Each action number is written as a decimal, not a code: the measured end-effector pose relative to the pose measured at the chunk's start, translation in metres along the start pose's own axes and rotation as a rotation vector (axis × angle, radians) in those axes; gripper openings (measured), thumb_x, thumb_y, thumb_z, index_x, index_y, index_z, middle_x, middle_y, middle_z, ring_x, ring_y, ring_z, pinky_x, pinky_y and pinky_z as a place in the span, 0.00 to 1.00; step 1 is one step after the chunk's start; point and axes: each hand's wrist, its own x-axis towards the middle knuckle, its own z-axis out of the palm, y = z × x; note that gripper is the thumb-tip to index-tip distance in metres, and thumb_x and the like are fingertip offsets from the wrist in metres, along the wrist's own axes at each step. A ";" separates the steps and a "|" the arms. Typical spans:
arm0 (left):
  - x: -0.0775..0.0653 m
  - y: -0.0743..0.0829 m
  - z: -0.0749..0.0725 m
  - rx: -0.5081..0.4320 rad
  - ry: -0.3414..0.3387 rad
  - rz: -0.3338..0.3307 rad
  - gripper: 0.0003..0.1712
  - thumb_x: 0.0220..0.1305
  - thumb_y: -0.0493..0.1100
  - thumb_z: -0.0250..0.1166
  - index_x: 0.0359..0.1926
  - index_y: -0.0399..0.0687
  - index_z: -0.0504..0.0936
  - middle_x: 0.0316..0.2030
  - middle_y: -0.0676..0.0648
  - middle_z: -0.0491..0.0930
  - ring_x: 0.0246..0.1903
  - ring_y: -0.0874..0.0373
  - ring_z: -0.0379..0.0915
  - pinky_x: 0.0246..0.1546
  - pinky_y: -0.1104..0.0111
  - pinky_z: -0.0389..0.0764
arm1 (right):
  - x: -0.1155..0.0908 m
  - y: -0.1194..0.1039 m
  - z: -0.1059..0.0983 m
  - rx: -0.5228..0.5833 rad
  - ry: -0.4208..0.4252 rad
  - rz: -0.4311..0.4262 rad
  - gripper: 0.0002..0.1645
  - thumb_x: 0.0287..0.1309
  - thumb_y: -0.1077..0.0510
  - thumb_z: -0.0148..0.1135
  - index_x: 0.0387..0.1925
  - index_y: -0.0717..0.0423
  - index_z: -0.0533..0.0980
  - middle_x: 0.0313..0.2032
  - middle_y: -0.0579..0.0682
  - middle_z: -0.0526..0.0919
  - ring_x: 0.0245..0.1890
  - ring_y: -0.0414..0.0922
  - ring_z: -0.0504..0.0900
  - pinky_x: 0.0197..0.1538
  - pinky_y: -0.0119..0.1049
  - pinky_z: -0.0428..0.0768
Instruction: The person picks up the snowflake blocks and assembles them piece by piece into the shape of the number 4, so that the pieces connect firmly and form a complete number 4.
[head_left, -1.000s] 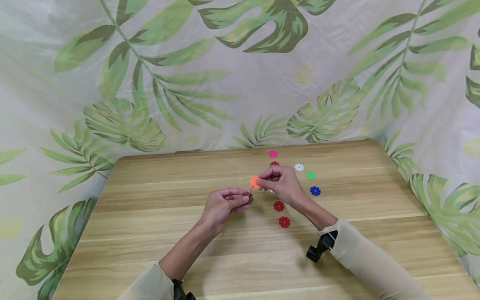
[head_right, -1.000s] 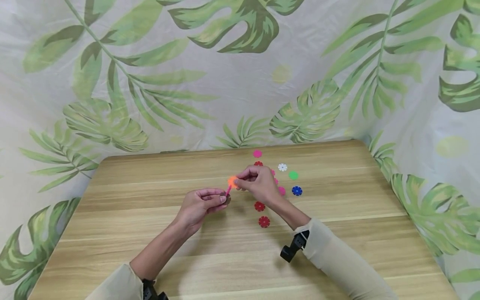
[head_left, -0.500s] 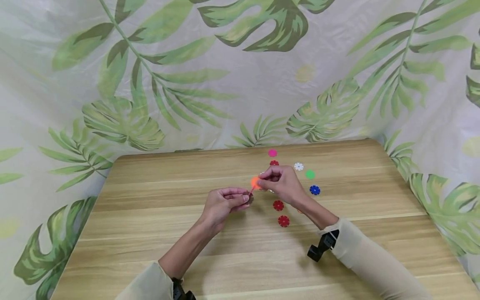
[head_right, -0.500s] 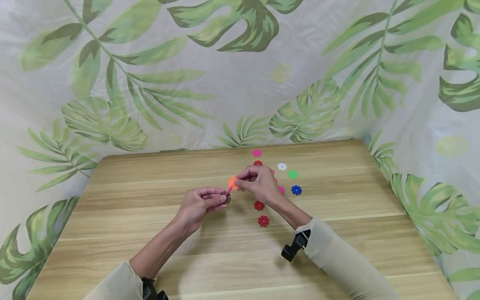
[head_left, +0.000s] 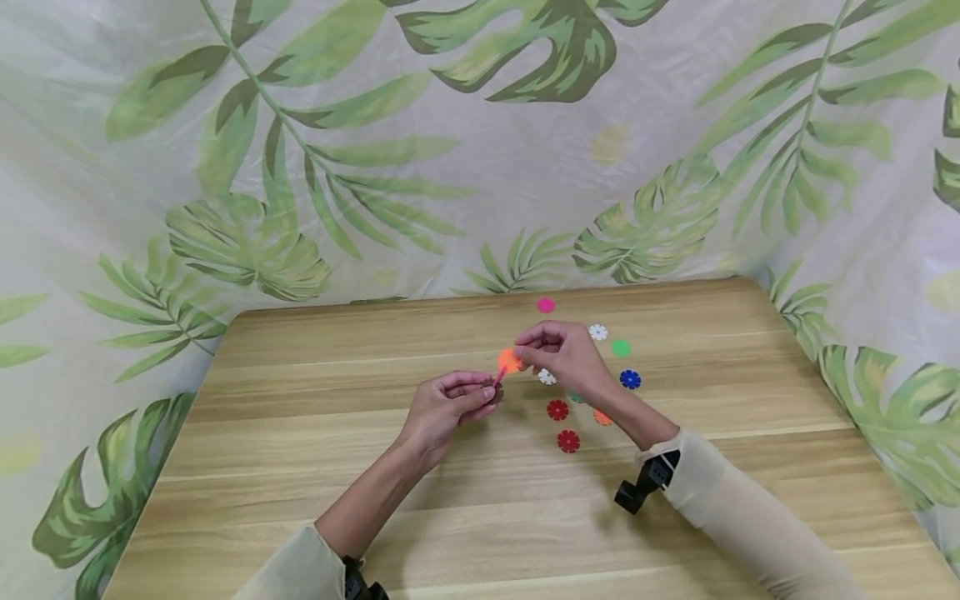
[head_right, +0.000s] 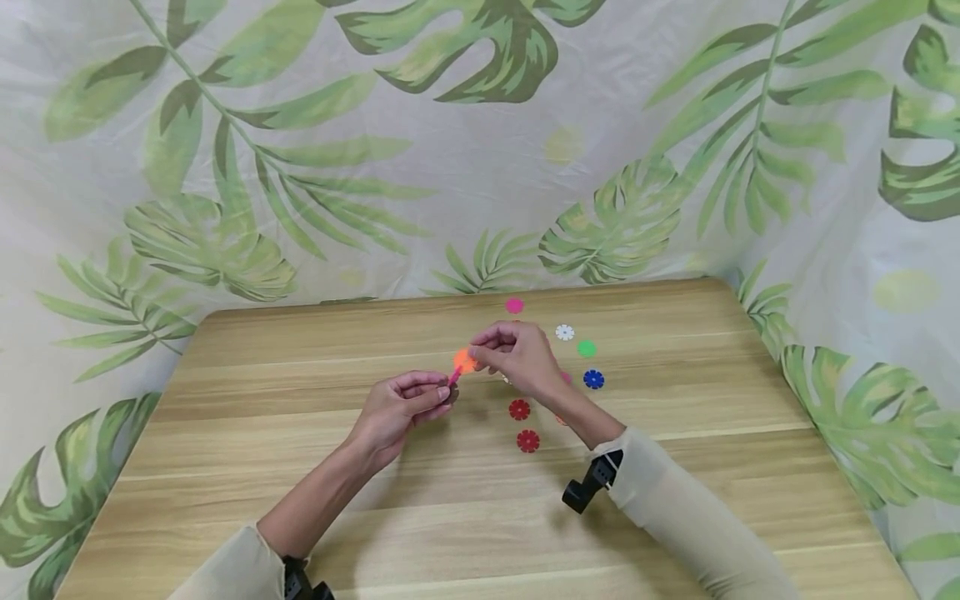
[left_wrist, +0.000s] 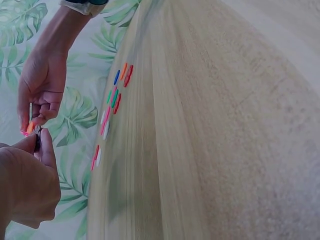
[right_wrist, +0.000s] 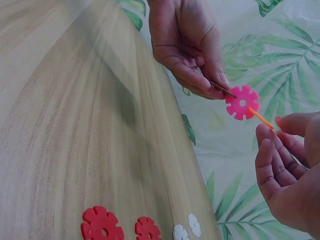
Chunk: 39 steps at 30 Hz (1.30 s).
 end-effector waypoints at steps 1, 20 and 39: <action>0.000 0.000 0.000 -0.002 -0.001 0.000 0.12 0.68 0.24 0.68 0.52 0.28 0.85 0.41 0.39 0.90 0.43 0.51 0.90 0.47 0.64 0.90 | 0.000 0.000 -0.001 -0.001 0.000 -0.003 0.08 0.67 0.62 0.72 0.44 0.63 0.85 0.36 0.56 0.90 0.37 0.61 0.89 0.40 0.46 0.90; -0.002 0.005 -0.007 -0.008 0.027 -0.032 0.14 0.67 0.24 0.68 0.53 0.29 0.85 0.44 0.39 0.90 0.44 0.51 0.90 0.49 0.63 0.90 | -0.016 0.026 -0.027 -0.291 -0.154 -0.016 0.10 0.67 0.59 0.73 0.44 0.62 0.88 0.37 0.52 0.89 0.35 0.49 0.85 0.38 0.34 0.85; -0.004 0.007 -0.011 -0.002 0.001 -0.048 0.15 0.68 0.24 0.67 0.54 0.30 0.84 0.44 0.40 0.90 0.44 0.51 0.90 0.49 0.64 0.89 | -0.050 0.058 -0.054 -0.539 -0.430 -0.149 0.10 0.57 0.63 0.80 0.41 0.55 0.89 0.32 0.39 0.87 0.31 0.34 0.82 0.36 0.29 0.86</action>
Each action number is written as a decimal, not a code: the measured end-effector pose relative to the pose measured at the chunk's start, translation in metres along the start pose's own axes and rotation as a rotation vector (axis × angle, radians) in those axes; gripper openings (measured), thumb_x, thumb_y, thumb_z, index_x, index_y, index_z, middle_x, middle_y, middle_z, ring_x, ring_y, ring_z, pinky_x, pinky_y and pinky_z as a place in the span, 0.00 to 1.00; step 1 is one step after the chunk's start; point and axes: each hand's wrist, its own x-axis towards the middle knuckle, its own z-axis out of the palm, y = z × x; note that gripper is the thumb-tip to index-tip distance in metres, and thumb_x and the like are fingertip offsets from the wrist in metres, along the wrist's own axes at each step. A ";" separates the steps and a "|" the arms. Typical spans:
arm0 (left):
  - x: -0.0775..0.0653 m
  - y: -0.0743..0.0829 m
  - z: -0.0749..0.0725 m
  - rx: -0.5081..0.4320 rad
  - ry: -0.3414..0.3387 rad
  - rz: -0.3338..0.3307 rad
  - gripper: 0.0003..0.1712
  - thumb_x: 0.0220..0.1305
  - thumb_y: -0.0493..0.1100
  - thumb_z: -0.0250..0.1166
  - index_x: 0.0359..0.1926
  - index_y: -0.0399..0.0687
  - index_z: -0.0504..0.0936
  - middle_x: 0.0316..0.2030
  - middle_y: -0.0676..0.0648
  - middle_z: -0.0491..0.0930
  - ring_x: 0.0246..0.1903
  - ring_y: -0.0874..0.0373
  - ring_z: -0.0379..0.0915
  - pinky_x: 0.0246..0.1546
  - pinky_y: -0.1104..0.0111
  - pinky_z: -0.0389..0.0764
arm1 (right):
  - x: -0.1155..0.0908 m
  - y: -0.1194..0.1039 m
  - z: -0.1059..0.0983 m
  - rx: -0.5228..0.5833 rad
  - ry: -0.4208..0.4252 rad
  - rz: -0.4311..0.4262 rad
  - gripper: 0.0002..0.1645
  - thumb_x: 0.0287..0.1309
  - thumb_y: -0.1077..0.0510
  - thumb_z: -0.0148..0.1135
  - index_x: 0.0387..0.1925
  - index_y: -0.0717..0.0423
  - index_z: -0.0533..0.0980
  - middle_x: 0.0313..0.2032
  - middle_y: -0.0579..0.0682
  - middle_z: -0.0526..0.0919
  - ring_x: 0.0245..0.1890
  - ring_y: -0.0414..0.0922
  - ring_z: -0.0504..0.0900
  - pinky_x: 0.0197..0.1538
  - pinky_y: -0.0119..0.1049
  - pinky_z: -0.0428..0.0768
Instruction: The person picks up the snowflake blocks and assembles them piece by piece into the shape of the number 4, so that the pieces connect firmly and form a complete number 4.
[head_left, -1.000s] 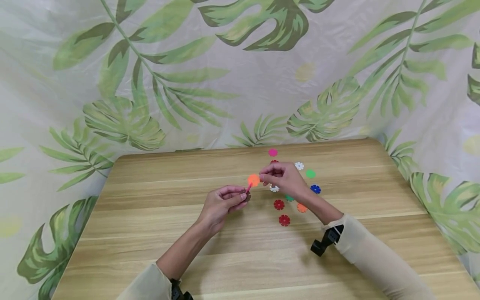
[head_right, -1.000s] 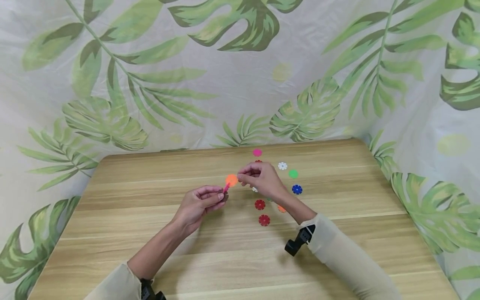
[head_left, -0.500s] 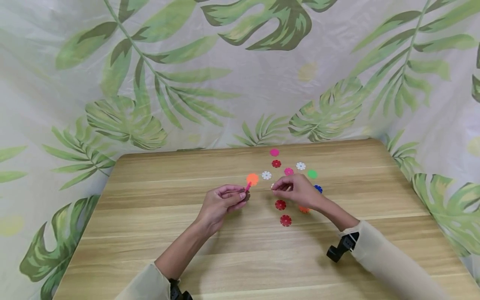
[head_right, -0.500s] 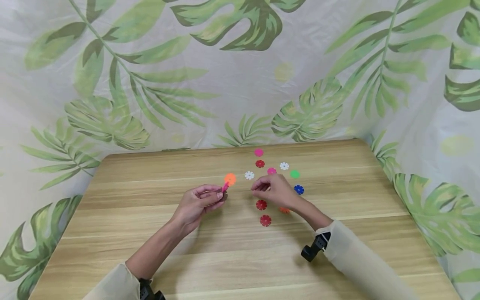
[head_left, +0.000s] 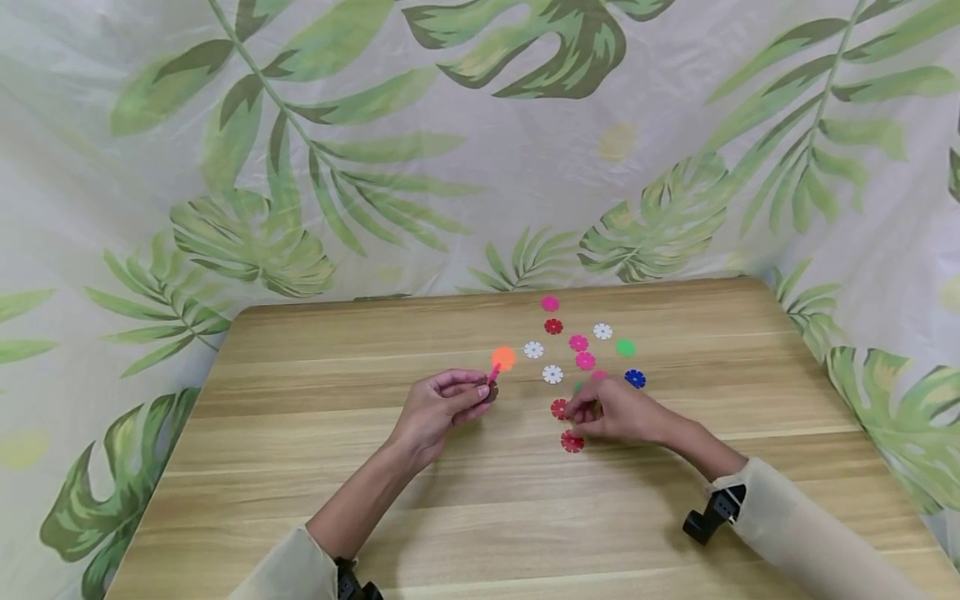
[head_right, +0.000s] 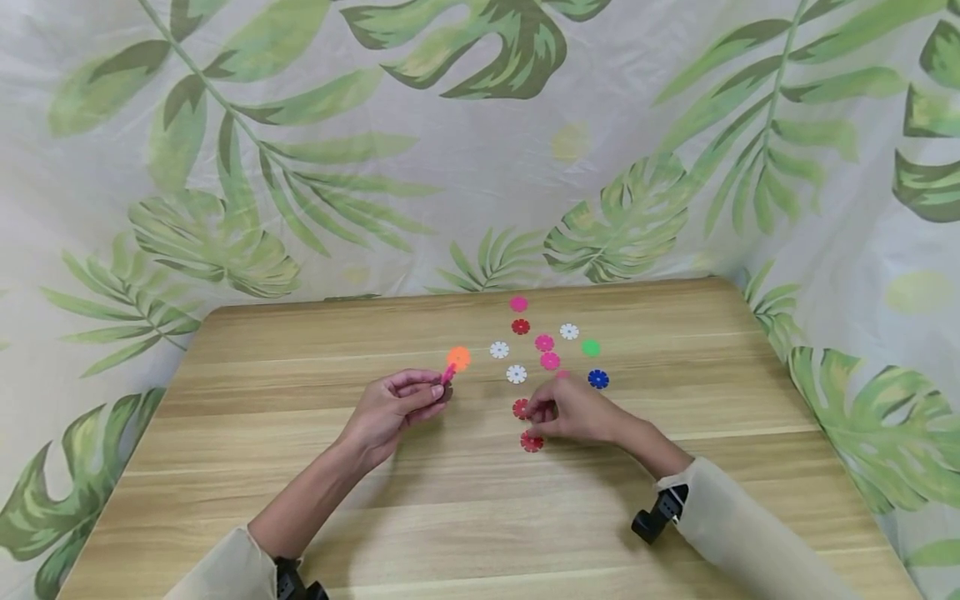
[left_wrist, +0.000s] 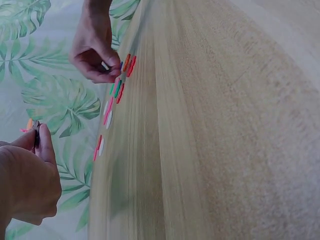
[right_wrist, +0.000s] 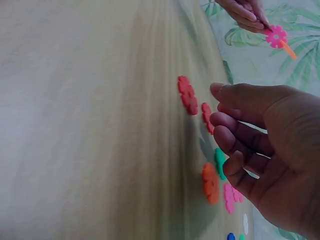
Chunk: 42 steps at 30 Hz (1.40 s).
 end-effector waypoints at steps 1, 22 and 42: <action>0.000 0.000 0.000 0.001 0.000 0.001 0.15 0.68 0.24 0.67 0.54 0.30 0.84 0.44 0.40 0.90 0.44 0.51 0.90 0.49 0.64 0.89 | -0.002 0.000 0.001 -0.009 -0.003 -0.010 0.10 0.57 0.63 0.80 0.41 0.55 0.89 0.32 0.39 0.87 0.31 0.33 0.82 0.36 0.29 0.86; 0.001 0.001 0.001 -0.017 -0.008 0.016 0.20 0.64 0.22 0.69 0.57 0.29 0.83 0.44 0.41 0.90 0.46 0.50 0.90 0.52 0.61 0.88 | -0.009 -0.002 0.015 -0.125 0.008 -0.038 0.12 0.56 0.57 0.82 0.42 0.51 0.89 0.37 0.41 0.86 0.35 0.38 0.81 0.38 0.28 0.84; 0.000 0.002 0.003 -0.009 -0.013 0.023 0.21 0.65 0.21 0.68 0.58 0.28 0.82 0.46 0.39 0.90 0.47 0.52 0.90 0.54 0.61 0.87 | -0.009 0.000 0.011 -0.040 0.028 0.005 0.11 0.59 0.62 0.79 0.41 0.47 0.86 0.36 0.38 0.86 0.34 0.33 0.82 0.39 0.29 0.86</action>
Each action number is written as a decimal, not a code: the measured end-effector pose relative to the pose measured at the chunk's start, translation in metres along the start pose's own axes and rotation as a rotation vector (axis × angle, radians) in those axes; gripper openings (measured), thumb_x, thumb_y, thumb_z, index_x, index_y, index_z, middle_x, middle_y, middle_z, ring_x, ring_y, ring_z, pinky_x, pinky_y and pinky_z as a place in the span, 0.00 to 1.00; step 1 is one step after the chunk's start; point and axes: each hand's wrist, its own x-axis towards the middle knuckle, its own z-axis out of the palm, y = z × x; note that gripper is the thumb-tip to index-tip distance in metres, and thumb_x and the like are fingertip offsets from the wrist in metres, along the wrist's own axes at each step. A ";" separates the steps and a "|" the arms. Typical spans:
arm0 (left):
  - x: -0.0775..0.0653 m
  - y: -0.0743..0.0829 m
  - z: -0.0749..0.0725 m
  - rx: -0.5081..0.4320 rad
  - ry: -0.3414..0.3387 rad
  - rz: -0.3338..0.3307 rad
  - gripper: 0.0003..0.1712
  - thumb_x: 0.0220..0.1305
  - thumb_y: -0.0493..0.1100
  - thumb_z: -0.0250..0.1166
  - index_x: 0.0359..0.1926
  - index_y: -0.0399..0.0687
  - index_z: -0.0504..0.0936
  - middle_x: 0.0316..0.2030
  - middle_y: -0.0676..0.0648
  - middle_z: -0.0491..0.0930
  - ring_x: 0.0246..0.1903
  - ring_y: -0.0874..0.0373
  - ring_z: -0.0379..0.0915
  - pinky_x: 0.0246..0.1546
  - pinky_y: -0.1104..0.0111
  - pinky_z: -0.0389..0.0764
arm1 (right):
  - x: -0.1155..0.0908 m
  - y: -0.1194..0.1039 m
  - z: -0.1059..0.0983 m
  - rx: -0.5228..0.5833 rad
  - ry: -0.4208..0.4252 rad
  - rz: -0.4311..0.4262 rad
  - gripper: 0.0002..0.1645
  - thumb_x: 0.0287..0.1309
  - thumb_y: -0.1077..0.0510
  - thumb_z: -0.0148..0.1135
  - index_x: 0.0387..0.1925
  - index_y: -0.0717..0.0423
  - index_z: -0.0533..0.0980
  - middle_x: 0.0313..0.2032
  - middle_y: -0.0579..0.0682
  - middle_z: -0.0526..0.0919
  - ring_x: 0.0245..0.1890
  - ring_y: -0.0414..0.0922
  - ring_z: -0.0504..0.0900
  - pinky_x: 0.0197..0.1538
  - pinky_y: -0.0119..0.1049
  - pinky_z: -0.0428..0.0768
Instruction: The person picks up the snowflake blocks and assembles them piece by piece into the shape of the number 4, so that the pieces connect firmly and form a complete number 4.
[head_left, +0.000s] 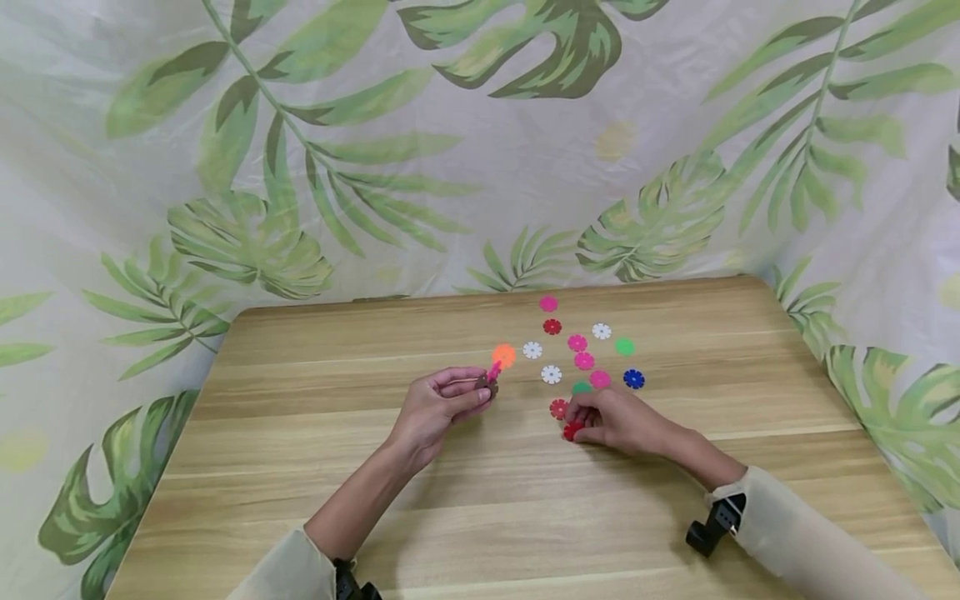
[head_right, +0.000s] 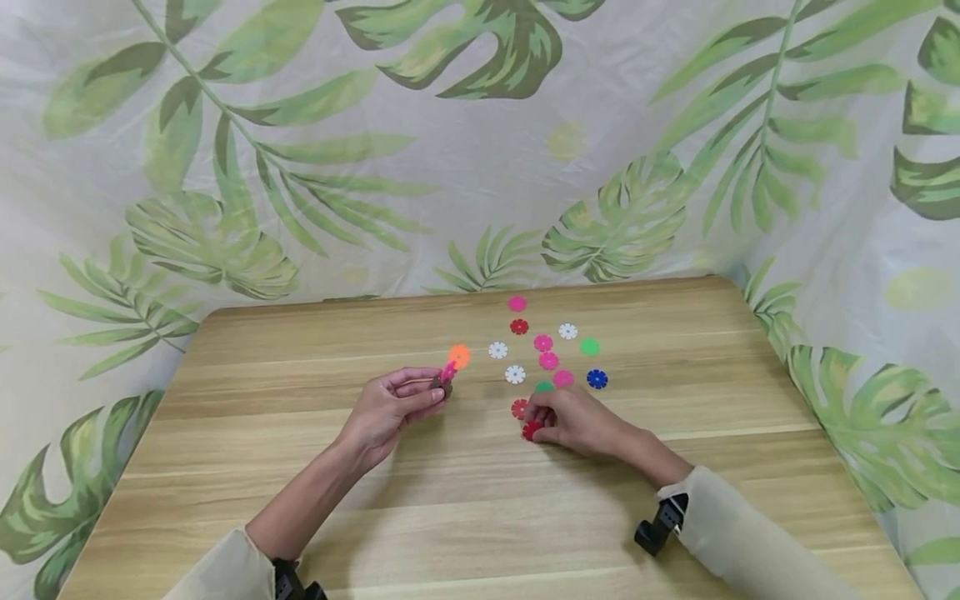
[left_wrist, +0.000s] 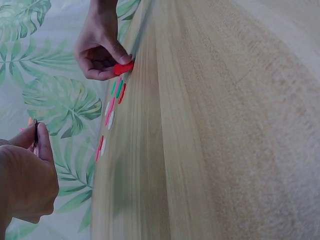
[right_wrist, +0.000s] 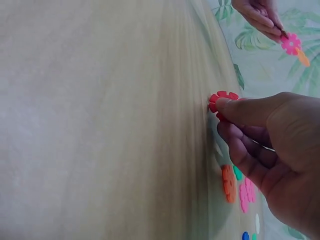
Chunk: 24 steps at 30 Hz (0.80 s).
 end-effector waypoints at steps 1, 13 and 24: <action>0.000 0.000 0.000 -0.001 -0.002 0.001 0.21 0.65 0.21 0.68 0.59 0.28 0.82 0.46 0.39 0.90 0.47 0.52 0.90 0.55 0.61 0.87 | 0.000 0.001 -0.001 0.007 0.005 -0.009 0.10 0.60 0.62 0.78 0.41 0.46 0.86 0.37 0.38 0.87 0.35 0.33 0.83 0.40 0.29 0.86; -0.003 0.002 0.001 0.001 -0.010 0.007 0.21 0.65 0.22 0.68 0.59 0.28 0.82 0.45 0.39 0.90 0.47 0.51 0.90 0.55 0.61 0.87 | 0.013 0.003 -0.013 0.174 0.112 0.012 0.10 0.62 0.65 0.75 0.44 0.53 0.88 0.40 0.43 0.91 0.39 0.39 0.87 0.44 0.32 0.88; -0.005 0.002 0.002 0.019 -0.005 0.002 0.21 0.65 0.21 0.68 0.59 0.28 0.83 0.46 0.40 0.90 0.46 0.52 0.90 0.54 0.61 0.88 | 0.026 -0.004 -0.025 0.374 0.226 0.059 0.09 0.64 0.66 0.73 0.46 0.57 0.88 0.40 0.51 0.90 0.40 0.51 0.86 0.42 0.36 0.88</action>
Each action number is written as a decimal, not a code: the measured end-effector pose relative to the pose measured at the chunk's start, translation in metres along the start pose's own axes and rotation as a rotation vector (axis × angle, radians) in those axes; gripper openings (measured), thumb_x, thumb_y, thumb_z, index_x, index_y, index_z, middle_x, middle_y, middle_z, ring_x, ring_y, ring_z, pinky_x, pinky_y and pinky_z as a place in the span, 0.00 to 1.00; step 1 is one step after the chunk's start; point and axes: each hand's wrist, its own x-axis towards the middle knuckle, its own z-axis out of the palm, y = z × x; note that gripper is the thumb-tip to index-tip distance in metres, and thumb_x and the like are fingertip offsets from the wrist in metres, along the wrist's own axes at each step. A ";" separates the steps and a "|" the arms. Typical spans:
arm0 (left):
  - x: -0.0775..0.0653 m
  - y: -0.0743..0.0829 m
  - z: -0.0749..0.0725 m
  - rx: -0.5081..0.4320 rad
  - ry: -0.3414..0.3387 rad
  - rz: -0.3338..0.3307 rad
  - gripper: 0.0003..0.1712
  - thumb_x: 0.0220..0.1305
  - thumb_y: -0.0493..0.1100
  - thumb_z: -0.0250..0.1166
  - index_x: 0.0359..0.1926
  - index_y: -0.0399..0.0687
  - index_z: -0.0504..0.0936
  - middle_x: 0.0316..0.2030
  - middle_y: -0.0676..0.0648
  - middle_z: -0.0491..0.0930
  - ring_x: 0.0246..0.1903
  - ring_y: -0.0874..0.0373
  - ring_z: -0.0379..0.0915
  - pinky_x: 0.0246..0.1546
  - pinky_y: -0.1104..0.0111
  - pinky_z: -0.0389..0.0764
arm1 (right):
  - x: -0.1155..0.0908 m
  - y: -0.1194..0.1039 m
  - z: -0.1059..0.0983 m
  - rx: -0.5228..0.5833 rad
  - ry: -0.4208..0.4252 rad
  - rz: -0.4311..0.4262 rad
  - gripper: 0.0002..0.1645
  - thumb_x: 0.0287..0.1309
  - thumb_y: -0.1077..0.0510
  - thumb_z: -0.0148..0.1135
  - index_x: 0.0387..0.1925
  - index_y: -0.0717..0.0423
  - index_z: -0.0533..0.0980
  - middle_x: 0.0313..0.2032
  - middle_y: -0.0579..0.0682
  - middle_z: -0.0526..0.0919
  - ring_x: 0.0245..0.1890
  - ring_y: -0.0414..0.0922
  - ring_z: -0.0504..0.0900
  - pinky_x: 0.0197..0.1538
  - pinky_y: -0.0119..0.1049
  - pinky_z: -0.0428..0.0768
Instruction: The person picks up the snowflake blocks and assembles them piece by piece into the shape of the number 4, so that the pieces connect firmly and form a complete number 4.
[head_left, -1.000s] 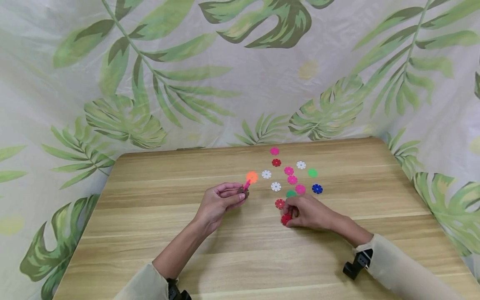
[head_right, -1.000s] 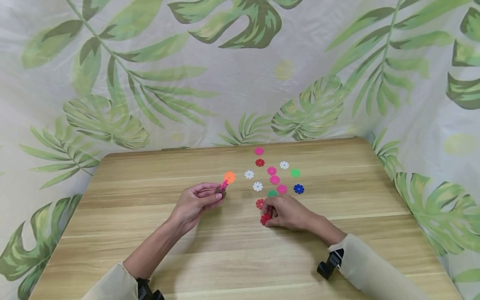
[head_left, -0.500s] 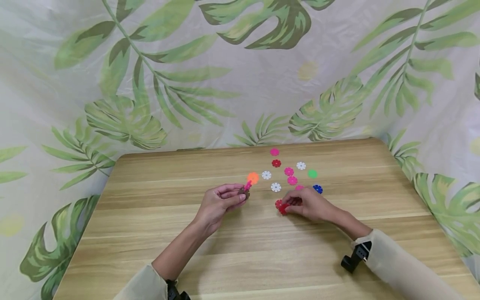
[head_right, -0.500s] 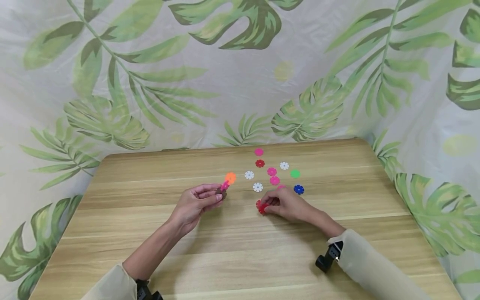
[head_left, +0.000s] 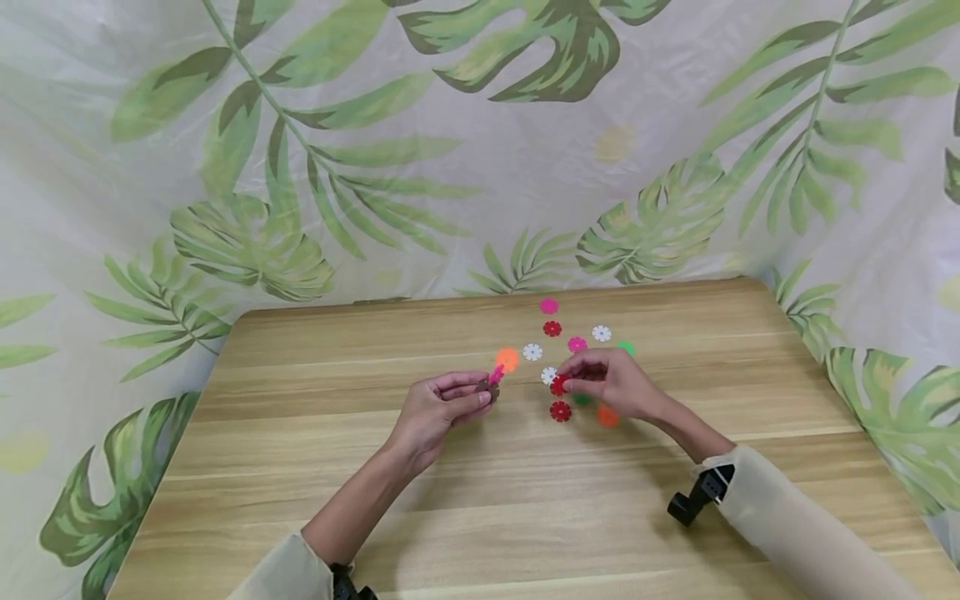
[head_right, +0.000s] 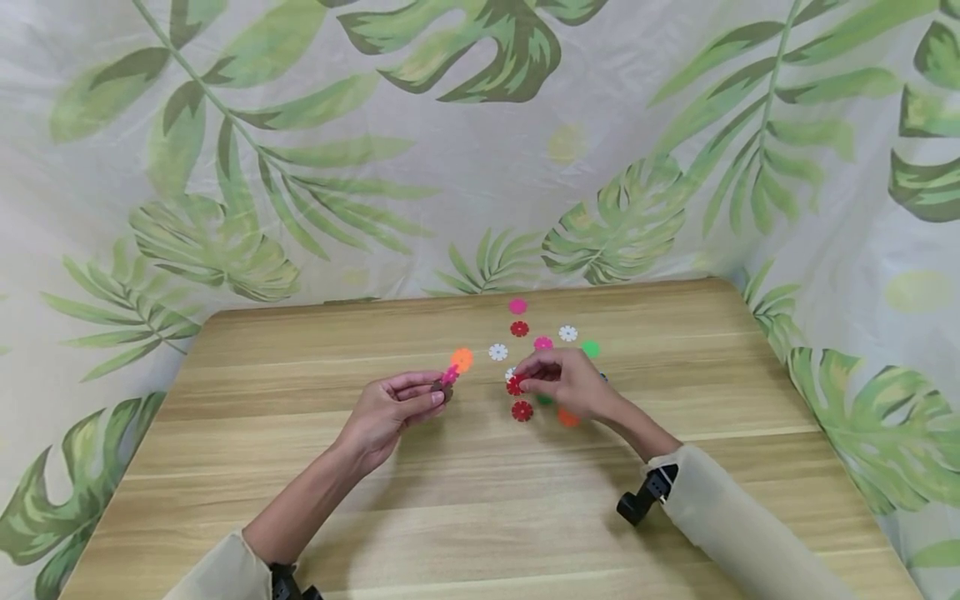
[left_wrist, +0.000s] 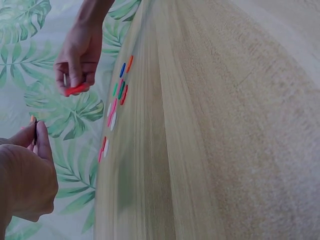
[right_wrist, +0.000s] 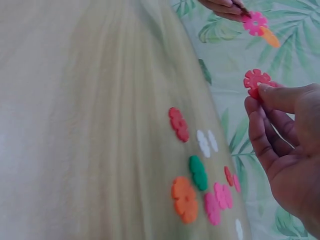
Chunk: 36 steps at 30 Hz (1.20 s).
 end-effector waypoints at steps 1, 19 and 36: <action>0.000 0.000 0.000 -0.003 -0.005 0.000 0.21 0.65 0.21 0.67 0.59 0.27 0.83 0.46 0.40 0.90 0.46 0.52 0.90 0.54 0.61 0.87 | 0.001 -0.002 -0.001 0.017 0.011 0.004 0.09 0.64 0.66 0.73 0.46 0.57 0.88 0.40 0.52 0.89 0.40 0.51 0.86 0.42 0.35 0.88; -0.004 -0.002 0.001 0.030 -0.058 -0.005 0.22 0.66 0.24 0.69 0.60 0.29 0.83 0.50 0.40 0.89 0.49 0.52 0.89 0.55 0.61 0.87 | 0.022 -0.023 -0.001 0.103 0.149 -0.031 0.09 0.68 0.63 0.71 0.48 0.57 0.87 0.41 0.53 0.91 0.37 0.47 0.88 0.38 0.35 0.87; -0.004 -0.003 0.001 0.045 -0.086 0.000 0.21 0.66 0.25 0.70 0.60 0.29 0.83 0.51 0.39 0.89 0.49 0.52 0.89 0.54 0.62 0.87 | 0.031 -0.034 0.007 0.170 0.135 -0.032 0.10 0.69 0.64 0.70 0.49 0.62 0.86 0.43 0.58 0.90 0.37 0.44 0.88 0.40 0.32 0.87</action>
